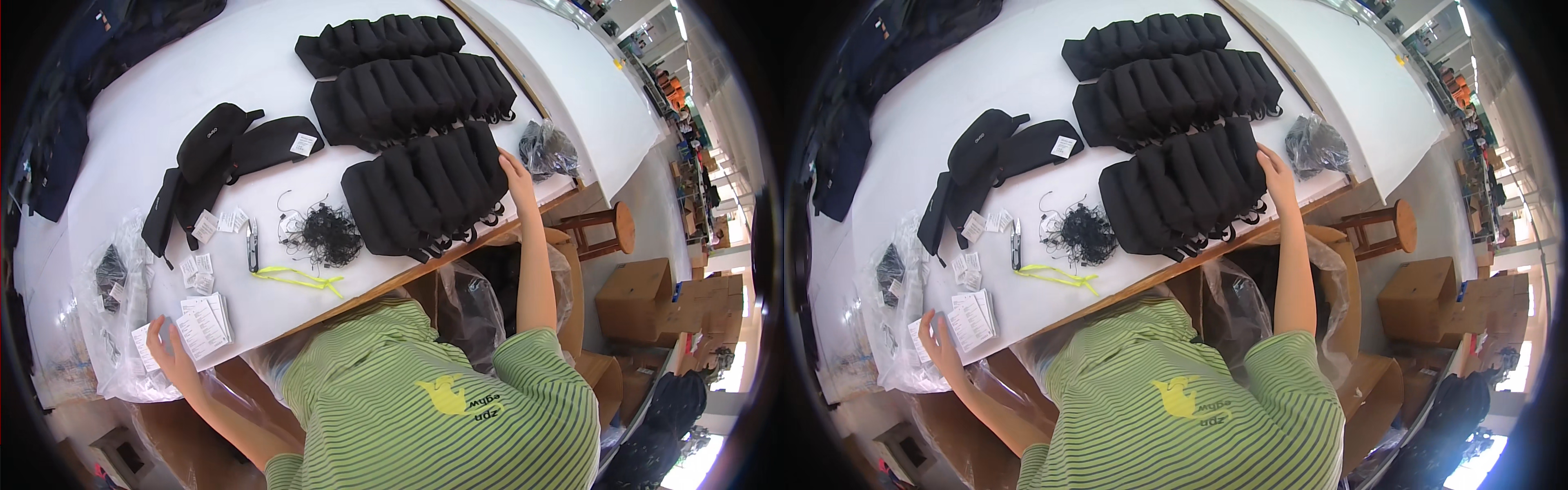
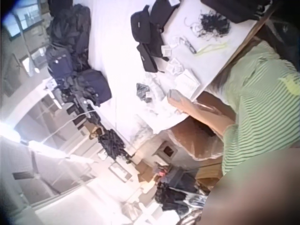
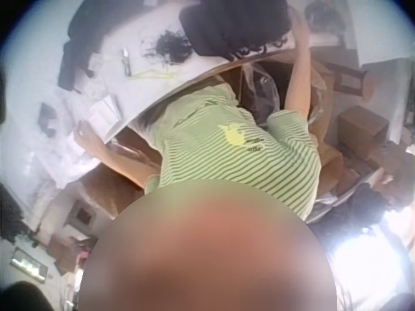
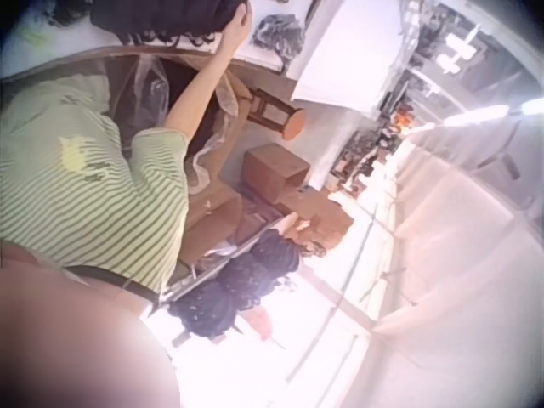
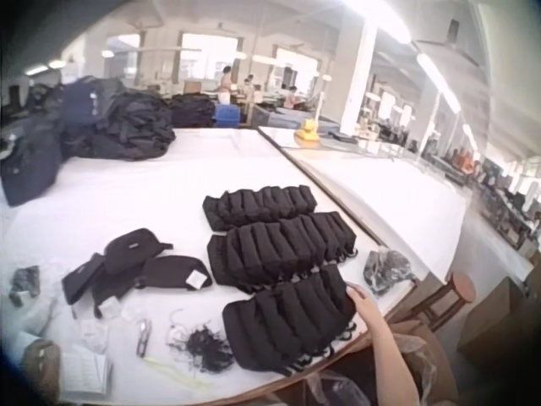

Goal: The recorder is assembling small black bags by inserting instruction manuals and silica gel packets into them, then organizing them.

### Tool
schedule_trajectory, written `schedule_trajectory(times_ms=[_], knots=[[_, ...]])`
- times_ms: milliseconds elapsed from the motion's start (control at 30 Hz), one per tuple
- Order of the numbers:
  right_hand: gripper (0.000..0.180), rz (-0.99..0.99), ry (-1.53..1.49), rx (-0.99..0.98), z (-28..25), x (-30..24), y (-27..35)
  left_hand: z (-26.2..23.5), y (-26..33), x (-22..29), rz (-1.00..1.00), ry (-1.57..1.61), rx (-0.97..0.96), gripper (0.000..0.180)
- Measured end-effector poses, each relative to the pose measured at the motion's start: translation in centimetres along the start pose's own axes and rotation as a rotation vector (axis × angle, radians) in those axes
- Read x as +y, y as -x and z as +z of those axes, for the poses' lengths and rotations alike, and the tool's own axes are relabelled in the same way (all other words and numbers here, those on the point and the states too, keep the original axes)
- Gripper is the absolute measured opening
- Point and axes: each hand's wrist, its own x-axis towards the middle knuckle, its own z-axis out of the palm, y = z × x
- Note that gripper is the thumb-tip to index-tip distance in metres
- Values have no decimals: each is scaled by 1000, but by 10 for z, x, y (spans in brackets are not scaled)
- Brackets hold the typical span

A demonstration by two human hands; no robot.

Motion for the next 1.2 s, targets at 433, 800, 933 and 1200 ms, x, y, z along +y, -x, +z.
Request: schedule_trajectory(times_ms=[433, 800, 933, 1200], knots=[[56, -95, 290, -223, 14, 23, -48, 0, -12, -76, 93, -444, 52, 60], [19, -764, 323, 45, 121, -125, 45, -20, -8, -34, -127, -230, 45, 36], [9, -632, 248, -471, 207, -126, 69, -22, -9, -35, 14, -277, 44, 38], [16, -486, 744, -707, 322, -107, 69, -33, -15, -39, -134, -134, 71, 27]])
